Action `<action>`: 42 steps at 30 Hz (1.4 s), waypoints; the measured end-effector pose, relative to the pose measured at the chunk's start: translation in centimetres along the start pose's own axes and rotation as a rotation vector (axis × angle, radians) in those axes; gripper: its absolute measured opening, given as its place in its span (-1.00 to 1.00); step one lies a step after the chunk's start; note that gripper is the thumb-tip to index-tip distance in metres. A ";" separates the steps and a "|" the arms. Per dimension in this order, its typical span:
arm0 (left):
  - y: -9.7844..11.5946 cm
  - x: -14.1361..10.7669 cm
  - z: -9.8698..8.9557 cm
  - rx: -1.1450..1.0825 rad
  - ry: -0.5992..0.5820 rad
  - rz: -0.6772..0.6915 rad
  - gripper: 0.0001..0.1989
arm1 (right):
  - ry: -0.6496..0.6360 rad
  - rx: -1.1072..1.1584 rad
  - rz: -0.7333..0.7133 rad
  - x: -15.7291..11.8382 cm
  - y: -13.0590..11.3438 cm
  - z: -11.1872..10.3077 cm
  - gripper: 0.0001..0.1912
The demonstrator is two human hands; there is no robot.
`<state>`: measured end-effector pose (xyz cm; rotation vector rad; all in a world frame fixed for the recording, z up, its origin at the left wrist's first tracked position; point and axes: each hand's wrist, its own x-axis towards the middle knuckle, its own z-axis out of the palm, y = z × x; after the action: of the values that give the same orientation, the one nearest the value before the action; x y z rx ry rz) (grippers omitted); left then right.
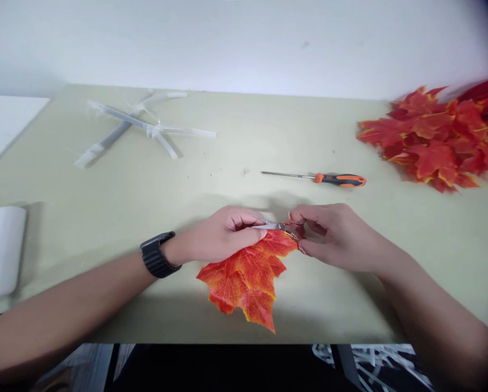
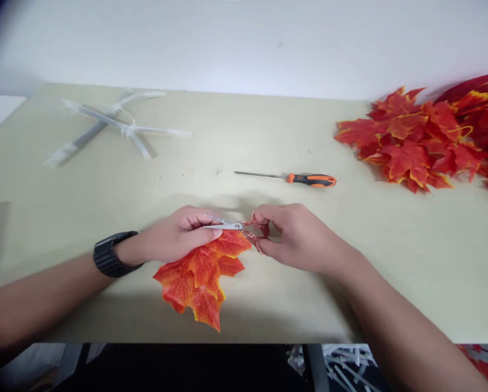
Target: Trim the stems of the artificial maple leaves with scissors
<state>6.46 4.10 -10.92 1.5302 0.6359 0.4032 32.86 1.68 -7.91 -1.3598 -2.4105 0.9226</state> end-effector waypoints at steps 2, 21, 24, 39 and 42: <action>0.0 0.0 0.0 0.006 0.002 -0.002 -0.73 | 0.008 -0.006 -0.003 0.0 0.0 0.1 -0.94; 0.3 0.0 0.1 0.024 0.006 -0.018 -0.74 | 0.014 -0.033 0.008 -0.3 0.2 0.1 -0.94; 0.3 0.0 0.1 0.027 0.005 -0.026 -0.73 | 0.011 -0.033 -0.001 -0.2 0.1 0.1 -0.93; 0.3 0.1 0.2 0.028 0.008 -0.038 -0.75 | 0.027 -0.072 -0.024 -0.3 0.2 -0.1 -0.94; 0.2 0.1 0.3 0.044 0.017 -0.018 -0.79 | 0.047 -0.081 -0.024 -0.2 0.3 0.0 -0.95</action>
<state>6.72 3.94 -10.77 1.5632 0.6756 0.3907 33.19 1.60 -8.02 -1.3609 -2.4483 0.7858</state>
